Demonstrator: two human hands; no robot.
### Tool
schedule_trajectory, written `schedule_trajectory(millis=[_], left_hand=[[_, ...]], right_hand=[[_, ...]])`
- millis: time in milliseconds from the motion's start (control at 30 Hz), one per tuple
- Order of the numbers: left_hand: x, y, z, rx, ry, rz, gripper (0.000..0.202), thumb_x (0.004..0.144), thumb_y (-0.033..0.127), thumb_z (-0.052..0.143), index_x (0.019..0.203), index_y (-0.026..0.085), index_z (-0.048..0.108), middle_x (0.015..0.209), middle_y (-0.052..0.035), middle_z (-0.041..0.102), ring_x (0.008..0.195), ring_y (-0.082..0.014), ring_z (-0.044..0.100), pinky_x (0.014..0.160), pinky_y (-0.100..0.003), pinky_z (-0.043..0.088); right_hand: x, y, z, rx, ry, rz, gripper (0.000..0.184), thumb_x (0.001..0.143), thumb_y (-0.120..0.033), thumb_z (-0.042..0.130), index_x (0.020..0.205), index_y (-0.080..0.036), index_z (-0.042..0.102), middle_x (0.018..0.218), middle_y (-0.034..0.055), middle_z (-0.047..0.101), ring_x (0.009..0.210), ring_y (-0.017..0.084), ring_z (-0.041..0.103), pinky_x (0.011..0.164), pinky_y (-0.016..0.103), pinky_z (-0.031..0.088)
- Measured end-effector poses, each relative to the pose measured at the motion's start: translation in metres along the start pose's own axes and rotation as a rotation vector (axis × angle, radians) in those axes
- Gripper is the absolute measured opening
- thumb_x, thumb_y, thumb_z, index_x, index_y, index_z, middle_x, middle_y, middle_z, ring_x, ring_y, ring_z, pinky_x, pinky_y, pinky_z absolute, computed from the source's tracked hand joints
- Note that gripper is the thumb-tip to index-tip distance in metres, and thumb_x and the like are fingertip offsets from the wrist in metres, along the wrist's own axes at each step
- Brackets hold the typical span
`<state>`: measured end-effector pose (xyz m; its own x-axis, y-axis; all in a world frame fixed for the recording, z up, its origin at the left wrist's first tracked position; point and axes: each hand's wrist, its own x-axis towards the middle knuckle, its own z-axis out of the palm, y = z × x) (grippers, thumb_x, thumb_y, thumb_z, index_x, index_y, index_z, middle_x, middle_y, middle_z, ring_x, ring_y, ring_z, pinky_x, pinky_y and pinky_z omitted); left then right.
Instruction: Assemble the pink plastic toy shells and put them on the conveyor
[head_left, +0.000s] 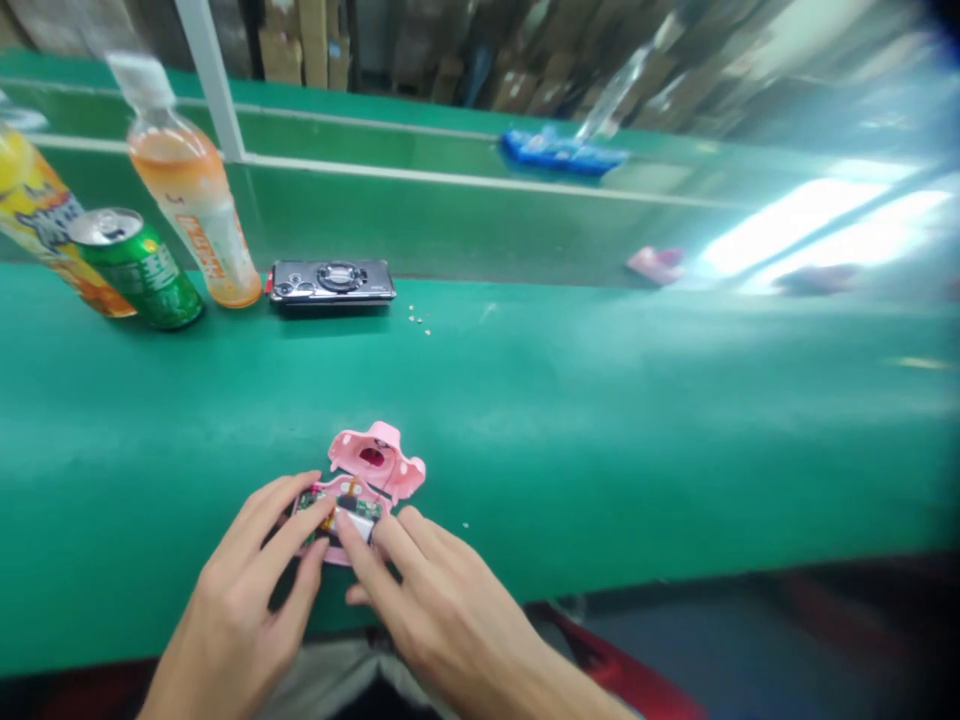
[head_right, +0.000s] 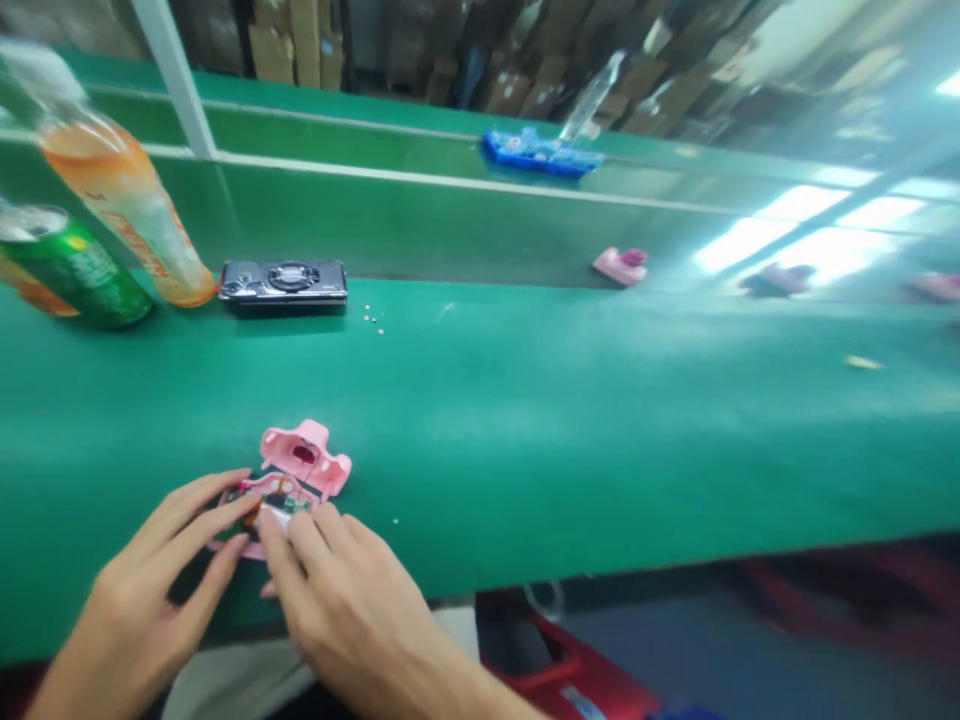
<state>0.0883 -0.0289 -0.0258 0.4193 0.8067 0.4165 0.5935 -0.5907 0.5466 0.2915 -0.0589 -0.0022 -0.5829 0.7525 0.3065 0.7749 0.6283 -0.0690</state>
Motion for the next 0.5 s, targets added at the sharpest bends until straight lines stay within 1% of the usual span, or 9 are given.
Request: schedule_trajectory(millis=[33,100,200,267,333,367,400,433,500], left_hand=[[-0.001,-0.003,-0.001,0.021,-0.035,0.016,0.038,0.101,0.027,0.056,0.138,0.026,0.06,0.137,-0.0091,0.061,0.119,-0.0237,0.064,0.099,-0.031,0.058],[-0.004,-0.008,-0.003,0.04,-0.091,0.052,0.045,0.101,0.031,0.056,0.146,0.027,0.055,0.14,-0.0105,0.057,0.114,-0.0229,0.066,0.092,-0.028,0.061],[-0.008,-0.015,-0.004,0.041,-0.115,0.099,0.045,0.103,0.033,0.053,0.148,0.029,0.053,0.139,-0.01,0.053,0.106,-0.0194,0.067,0.089,-0.024,0.06],[-0.011,-0.017,-0.003,0.051,-0.117,0.113,0.043,0.104,0.034,0.053,0.147,0.029,0.055,0.139,-0.0101,0.052,0.103,-0.0183,0.066,0.088,-0.023,0.06],[-0.013,-0.017,-0.001,0.066,-0.12,0.111,0.042,0.104,0.034,0.052,0.146,0.029,0.055,0.139,-0.0104,0.051,0.101,-0.0179,0.065,0.086,-0.024,0.06],[-0.013,-0.017,-0.001,0.07,-0.118,0.105,0.042,0.104,0.034,0.052,0.146,0.029,0.055,0.139,-0.0104,0.05,0.1,-0.0178,0.064,0.085,-0.024,0.061],[-0.013,-0.018,0.0,0.07,-0.116,0.099,0.042,0.104,0.034,0.052,0.146,0.03,0.055,0.138,-0.0103,0.05,0.099,-0.0176,0.064,0.084,-0.025,0.061],[-0.013,-0.018,0.001,0.066,-0.115,0.095,0.042,0.104,0.033,0.052,0.146,0.031,0.054,0.137,-0.0102,0.05,0.099,-0.0174,0.063,0.084,-0.026,0.061],[-0.012,-0.021,0.002,0.048,-0.112,0.112,0.044,0.104,0.031,0.055,0.147,0.031,0.052,0.136,-0.0107,0.049,0.097,-0.0168,0.062,0.083,-0.026,0.06]], right_hand=[[-0.001,0.001,0.001,0.038,0.007,0.024,0.036,0.107,-0.014,0.042,0.137,-0.004,0.058,0.104,0.0123,0.066,0.092,0.024,0.06,0.076,0.034,0.053],[-0.004,0.001,0.004,0.098,0.033,0.074,0.038,0.108,-0.012,0.036,0.139,-0.007,0.057,0.102,0.0105,0.065,0.088,0.022,0.059,0.075,0.033,0.052],[-0.009,-0.006,0.01,0.131,0.095,0.168,0.039,0.109,-0.012,0.031,0.138,-0.01,0.058,0.095,0.008,0.063,0.078,0.02,0.055,0.067,0.034,0.047],[-0.014,-0.01,0.016,0.137,0.16,0.251,0.032,0.11,-0.016,0.039,0.133,-0.013,0.061,0.088,0.006,0.06,0.074,0.019,0.052,0.061,0.032,0.042],[-0.017,-0.012,0.021,0.129,0.273,0.308,0.024,0.108,-0.021,0.051,0.127,-0.015,0.064,0.078,0.0029,0.055,0.068,0.018,0.048,0.056,0.031,0.035],[-0.017,-0.011,0.022,0.125,0.321,0.306,0.021,0.107,-0.021,0.054,0.125,-0.015,0.065,0.075,0.0019,0.053,0.066,0.018,0.046,0.054,0.031,0.032],[-0.016,-0.01,0.023,0.123,0.344,0.283,0.021,0.107,-0.018,0.054,0.123,-0.013,0.065,0.073,0.0015,0.052,0.066,0.018,0.046,0.053,0.031,0.032],[-0.015,-0.008,0.023,0.126,0.331,0.248,0.022,0.107,-0.015,0.05,0.123,-0.011,0.065,0.074,0.0021,0.053,0.066,0.018,0.047,0.053,0.032,0.032],[-0.011,-0.005,0.021,0.136,0.222,0.179,0.031,0.109,-0.012,0.039,0.128,-0.01,0.063,0.083,0.0052,0.058,0.072,0.019,0.052,0.053,0.032,0.035]])
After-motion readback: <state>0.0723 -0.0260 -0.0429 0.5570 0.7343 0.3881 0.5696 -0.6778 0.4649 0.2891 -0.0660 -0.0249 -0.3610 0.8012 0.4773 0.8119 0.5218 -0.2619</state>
